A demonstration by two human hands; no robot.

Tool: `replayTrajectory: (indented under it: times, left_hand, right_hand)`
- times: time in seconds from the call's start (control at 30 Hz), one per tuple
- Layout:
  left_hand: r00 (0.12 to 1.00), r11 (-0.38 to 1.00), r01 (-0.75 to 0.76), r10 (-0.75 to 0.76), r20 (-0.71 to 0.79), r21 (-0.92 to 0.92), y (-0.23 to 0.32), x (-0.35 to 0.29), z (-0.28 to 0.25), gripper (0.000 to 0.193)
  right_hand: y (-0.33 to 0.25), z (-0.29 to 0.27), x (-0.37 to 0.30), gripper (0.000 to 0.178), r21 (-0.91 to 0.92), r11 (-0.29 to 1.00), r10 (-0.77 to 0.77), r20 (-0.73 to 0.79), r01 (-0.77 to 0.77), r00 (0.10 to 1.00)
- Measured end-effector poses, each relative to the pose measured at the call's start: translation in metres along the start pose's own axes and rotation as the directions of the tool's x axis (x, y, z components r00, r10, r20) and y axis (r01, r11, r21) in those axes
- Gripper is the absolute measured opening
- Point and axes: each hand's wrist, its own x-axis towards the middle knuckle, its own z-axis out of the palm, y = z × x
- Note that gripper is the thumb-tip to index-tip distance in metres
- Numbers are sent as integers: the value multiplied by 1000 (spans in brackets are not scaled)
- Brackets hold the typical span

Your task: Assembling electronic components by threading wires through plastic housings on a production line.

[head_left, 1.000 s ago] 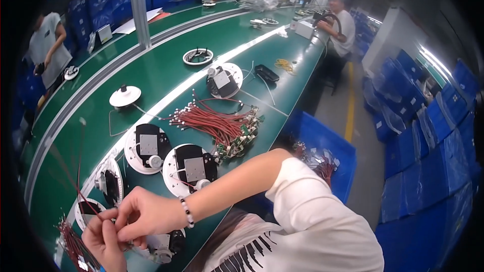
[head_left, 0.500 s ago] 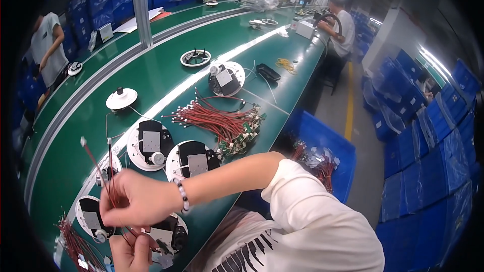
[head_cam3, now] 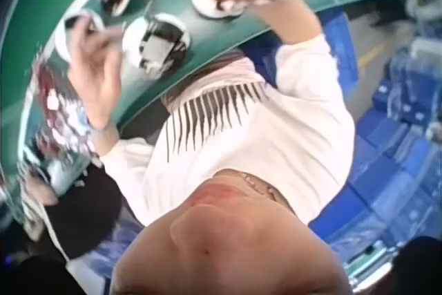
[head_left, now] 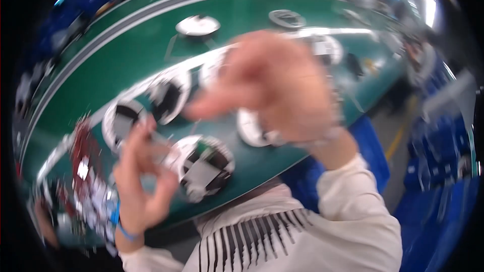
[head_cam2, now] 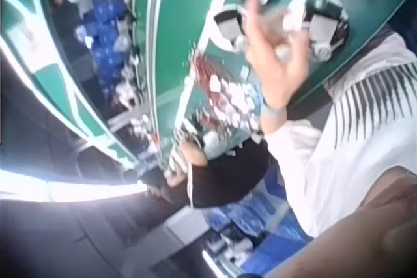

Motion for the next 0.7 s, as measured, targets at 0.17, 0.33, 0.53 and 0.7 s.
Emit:
replayTrajectory:
  times: [0.17,0.33,0.53,0.7]
  left_hand:
    - [969,972,-234,230,87,37,-49,18,-21,35]
    - [968,996,-68,79,238,-53,-101,0,-8,28]
    - [941,975,-217,194,279,53,-109,-2,-9,24]
    - [948,944,-283,248,200,170,-112,-6,-5,19]
  right_hand:
    - [0,-11,-9,32,273,932,130,365,-240,922]
    - [25,22,-16,13,-182,881,453,57,-437,890]
    - [63,14,-32,15,-777,627,277,281,49,919]
    - [94,7,-45,16,-895,428,252,254,128,934]
